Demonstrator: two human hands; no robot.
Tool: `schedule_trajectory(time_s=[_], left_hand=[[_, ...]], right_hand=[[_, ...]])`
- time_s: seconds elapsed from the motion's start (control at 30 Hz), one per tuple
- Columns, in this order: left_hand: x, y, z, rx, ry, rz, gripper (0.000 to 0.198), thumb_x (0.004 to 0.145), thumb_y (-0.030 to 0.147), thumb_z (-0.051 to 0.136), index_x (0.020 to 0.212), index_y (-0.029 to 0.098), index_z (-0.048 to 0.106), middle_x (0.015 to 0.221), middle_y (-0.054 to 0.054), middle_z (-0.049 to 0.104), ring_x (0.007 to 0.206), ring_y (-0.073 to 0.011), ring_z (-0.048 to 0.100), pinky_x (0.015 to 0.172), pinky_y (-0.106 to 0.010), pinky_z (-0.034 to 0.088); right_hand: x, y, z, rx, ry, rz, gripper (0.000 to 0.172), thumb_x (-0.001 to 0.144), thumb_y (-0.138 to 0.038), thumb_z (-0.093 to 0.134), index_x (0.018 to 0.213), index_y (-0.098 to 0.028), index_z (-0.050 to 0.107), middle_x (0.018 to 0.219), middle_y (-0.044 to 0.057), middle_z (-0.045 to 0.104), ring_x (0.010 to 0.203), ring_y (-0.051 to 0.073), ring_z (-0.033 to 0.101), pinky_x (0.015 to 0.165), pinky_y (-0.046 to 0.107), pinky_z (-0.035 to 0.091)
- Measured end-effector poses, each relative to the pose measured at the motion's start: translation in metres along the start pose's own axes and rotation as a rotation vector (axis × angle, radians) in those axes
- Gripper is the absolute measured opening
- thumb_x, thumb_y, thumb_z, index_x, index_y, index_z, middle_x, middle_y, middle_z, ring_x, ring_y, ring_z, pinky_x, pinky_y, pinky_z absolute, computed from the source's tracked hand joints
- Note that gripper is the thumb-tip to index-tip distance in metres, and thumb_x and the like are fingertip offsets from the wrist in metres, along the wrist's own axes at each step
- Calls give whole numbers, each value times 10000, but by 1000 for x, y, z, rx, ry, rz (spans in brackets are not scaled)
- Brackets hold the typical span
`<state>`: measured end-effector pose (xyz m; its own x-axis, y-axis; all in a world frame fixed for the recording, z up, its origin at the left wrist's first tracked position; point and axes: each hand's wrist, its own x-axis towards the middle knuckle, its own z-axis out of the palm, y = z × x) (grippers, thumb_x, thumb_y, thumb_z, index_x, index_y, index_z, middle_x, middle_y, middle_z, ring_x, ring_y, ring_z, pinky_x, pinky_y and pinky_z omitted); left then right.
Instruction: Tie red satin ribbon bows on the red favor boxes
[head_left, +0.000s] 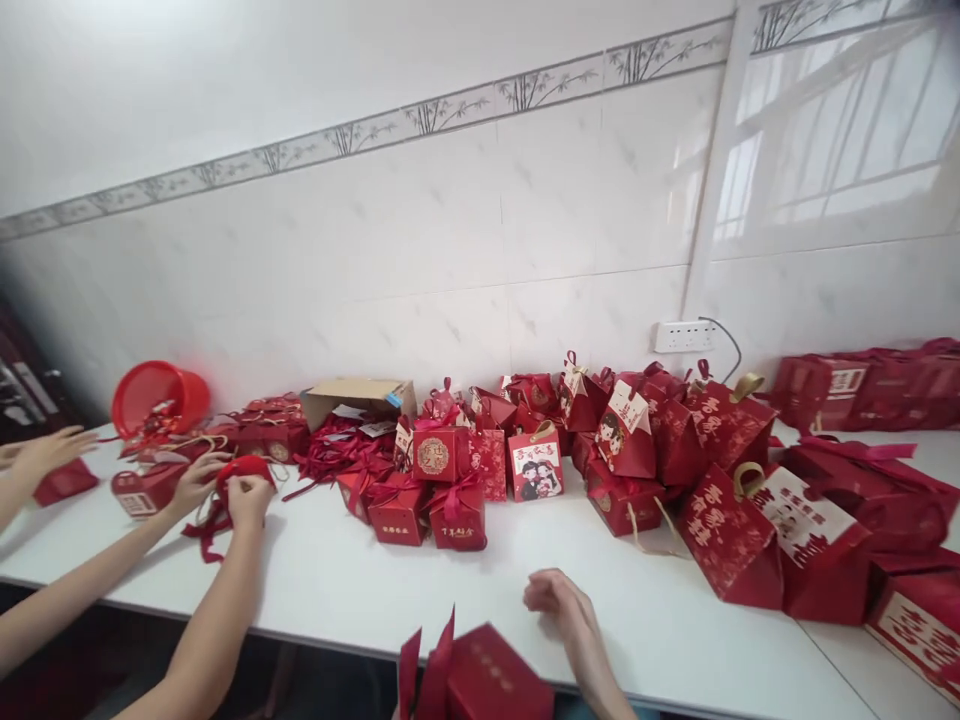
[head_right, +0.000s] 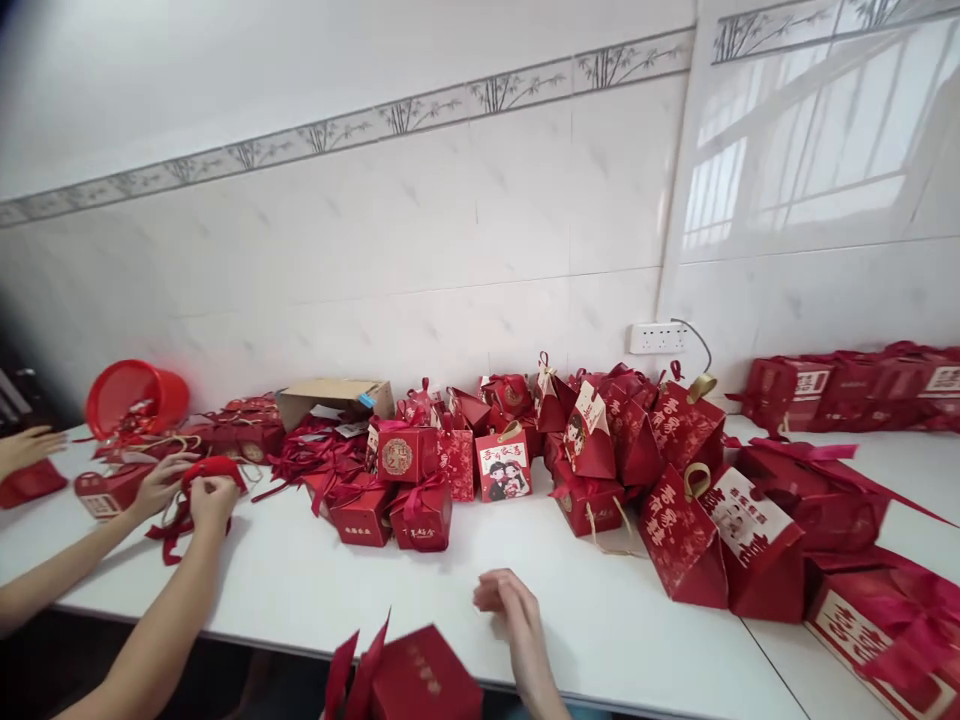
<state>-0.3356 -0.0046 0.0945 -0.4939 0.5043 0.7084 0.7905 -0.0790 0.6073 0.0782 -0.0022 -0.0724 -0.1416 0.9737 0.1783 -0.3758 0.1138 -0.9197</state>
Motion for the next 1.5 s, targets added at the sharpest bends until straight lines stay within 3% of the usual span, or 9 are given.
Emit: schedule_trajectory(time_s=[0.13, 0.23, 0.37, 0.57, 0.8, 0.93, 1.2, 1.33, 1.5], left_hand=[[-106, 82, 45, 4, -201, 93, 922, 655, 562, 646, 1428, 283, 228, 1294, -114, 484, 1231, -338, 447, 841, -541, 512], [-198, 134, 93, -27, -404, 177, 822, 602, 410, 714, 1357, 361, 392, 1320, -64, 489, 1173, -366, 503, 822, -513, 537], [-252, 170, 139, -17, -722, 262, 685, 678, 309, 655, 1329, 336, 445, 1387, -95, 434, 1244, -392, 433, 945, -566, 449], [-276, 173, 170, -329, -557, 19, 862, 814, 378, 536, 1453, 234, -26, 1532, -131, 76, 1401, -291, 176, 1099, -478, 297], [-287, 169, 176, -554, -491, -379, 604, 808, 564, 434, 1271, 178, 392, 1133, -123, 551, 1038, -242, 556, 906, -402, 453], [-277, 172, 173, -527, -399, -486, 445, 814, 566, 396, 1007, 187, 526, 695, 5, 505, 690, -169, 528, 730, -328, 453], [-258, 178, 181, -608, -598, -594, 413, 743, 570, 510, 869, 180, 558, 715, -5, 559, 692, -162, 543, 679, -293, 454], [-243, 174, 189, -654, -762, -620, 435, 721, 590, 515, 819, 170, 572, 585, 27, 523, 582, -142, 505, 595, -277, 429], [-216, 151, 168, -692, -945, -578, 308, 663, 444, 651, 587, 160, 558, 532, 18, 537, 543, -126, 499, 550, -250, 391]], right_hand=[[-13, -12, -45, -89, 310, -34, 466, 754, -621, 524, 703, -166, 610, 587, 32, 597, 560, 175, 589, 568, 280, 481], [-24, -33, -89, -290, 364, -94, 442, 773, -596, 515, 678, -174, 602, 588, 31, 590, 592, 175, 585, 589, 265, 477], [-35, -53, -137, -478, 321, -62, 425, 781, -579, 511, 667, -178, 593, 570, 26, 583, 574, 172, 580, 549, 246, 459], [-37, -54, -136, -654, 238, -116, 370, 859, -480, 436, 687, -183, 574, 587, 26, 591, 536, 159, 566, 519, 240, 441], [-35, -55, -119, -755, 110, -71, 303, 878, -422, 411, 860, -183, 597, 825, 85, 670, 776, 207, 635, 724, 316, 495], [-6, -69, -112, -637, 92, 15, 378, 863, -447, 413, 1100, -170, 513, 1116, 135, 607, 950, 211, 620, 766, 329, 511], [89, -111, -78, -778, -201, -1, 304, 812, -457, 504, 828, -197, 660, 955, 73, 654, 970, 232, 581, 886, 374, 425], [111, -102, -51, -771, -317, 56, 161, 653, -361, 710, 636, -202, 690, 724, 25, 690, 731, 208, 627, 745, 330, 455], [109, -92, -49, -607, -99, -1, 231, 564, -337, 767, 536, -180, 599, 552, -13, 622, 554, 152, 586, 588, 283, 444]])
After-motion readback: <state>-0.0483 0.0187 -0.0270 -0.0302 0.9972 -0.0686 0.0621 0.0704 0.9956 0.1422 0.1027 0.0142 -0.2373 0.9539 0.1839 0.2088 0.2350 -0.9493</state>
